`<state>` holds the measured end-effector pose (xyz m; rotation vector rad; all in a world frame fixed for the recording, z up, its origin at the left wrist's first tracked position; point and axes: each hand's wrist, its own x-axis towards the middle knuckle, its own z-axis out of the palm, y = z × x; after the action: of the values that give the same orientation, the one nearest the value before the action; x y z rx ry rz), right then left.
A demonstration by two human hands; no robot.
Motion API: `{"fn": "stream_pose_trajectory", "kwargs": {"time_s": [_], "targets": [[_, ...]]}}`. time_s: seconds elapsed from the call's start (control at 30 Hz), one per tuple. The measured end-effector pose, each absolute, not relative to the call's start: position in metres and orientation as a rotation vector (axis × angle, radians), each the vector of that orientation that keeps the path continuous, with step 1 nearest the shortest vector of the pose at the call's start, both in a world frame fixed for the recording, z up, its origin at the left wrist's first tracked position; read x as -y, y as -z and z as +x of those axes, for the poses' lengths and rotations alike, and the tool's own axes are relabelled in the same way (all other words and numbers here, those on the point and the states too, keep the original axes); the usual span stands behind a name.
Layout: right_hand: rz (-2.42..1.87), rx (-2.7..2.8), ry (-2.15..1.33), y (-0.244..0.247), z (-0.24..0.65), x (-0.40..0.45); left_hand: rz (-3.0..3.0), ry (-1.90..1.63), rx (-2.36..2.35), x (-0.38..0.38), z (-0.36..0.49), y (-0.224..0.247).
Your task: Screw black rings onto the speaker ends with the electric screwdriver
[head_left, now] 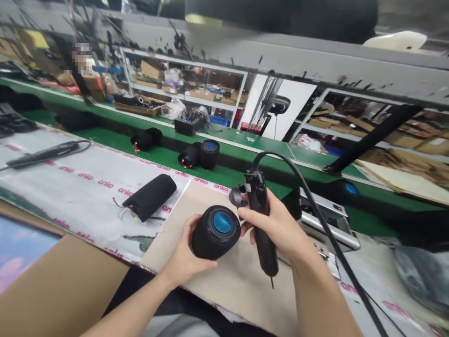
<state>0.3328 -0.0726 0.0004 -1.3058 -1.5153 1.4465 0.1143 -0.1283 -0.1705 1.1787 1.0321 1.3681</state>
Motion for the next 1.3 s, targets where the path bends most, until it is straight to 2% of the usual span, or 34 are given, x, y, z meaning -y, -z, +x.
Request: {"fn": "stream_pose_trajectory", "kwargs": {"time_s": [0.2, 0.43, 0.6, 0.73, 0.83, 0.97, 1.13, 1.3], "targets": [[-1.218, 1.364, -1.611, 0.030, 0.337, 0.097, 1.313, -1.205, -1.100, 0.144, 0.110, 0.155], [-1.153, 1.344, -1.718, 0.036, 0.318, 0.118, 1.205, -1.347, -1.245, 0.162, 0.124, 0.111], [-1.274, 1.530, -1.389, 0.022, 0.319, 0.123, 1.272, -1.355, -1.325, 0.160, 0.127, 0.101], [-1.264, 1.757, -1.166, 0.009, 0.322, 0.125, 1.485, -1.252, -1.004, 0.144, 0.111, 0.094], [-1.344, 1.866, -1.137, 0.009, 0.327, 0.126, 1.559, -1.081, -0.770, 0.126, 0.096, 0.094], [-1.350, 1.875, -1.198, 0.016, 0.333, 0.127, 1.637, -1.016, -0.704, 0.116, 0.087, 0.100], [-1.089, 1.741, -1.427, 0.014, 0.342, 0.120, 1.624, -1.241, -0.893, 0.142, 0.105, 0.113], [-1.072, 1.773, -1.534, 0.004, 0.351, 0.105, 1.635, -1.403, -1.024, 0.173, 0.134, 0.130]]}}
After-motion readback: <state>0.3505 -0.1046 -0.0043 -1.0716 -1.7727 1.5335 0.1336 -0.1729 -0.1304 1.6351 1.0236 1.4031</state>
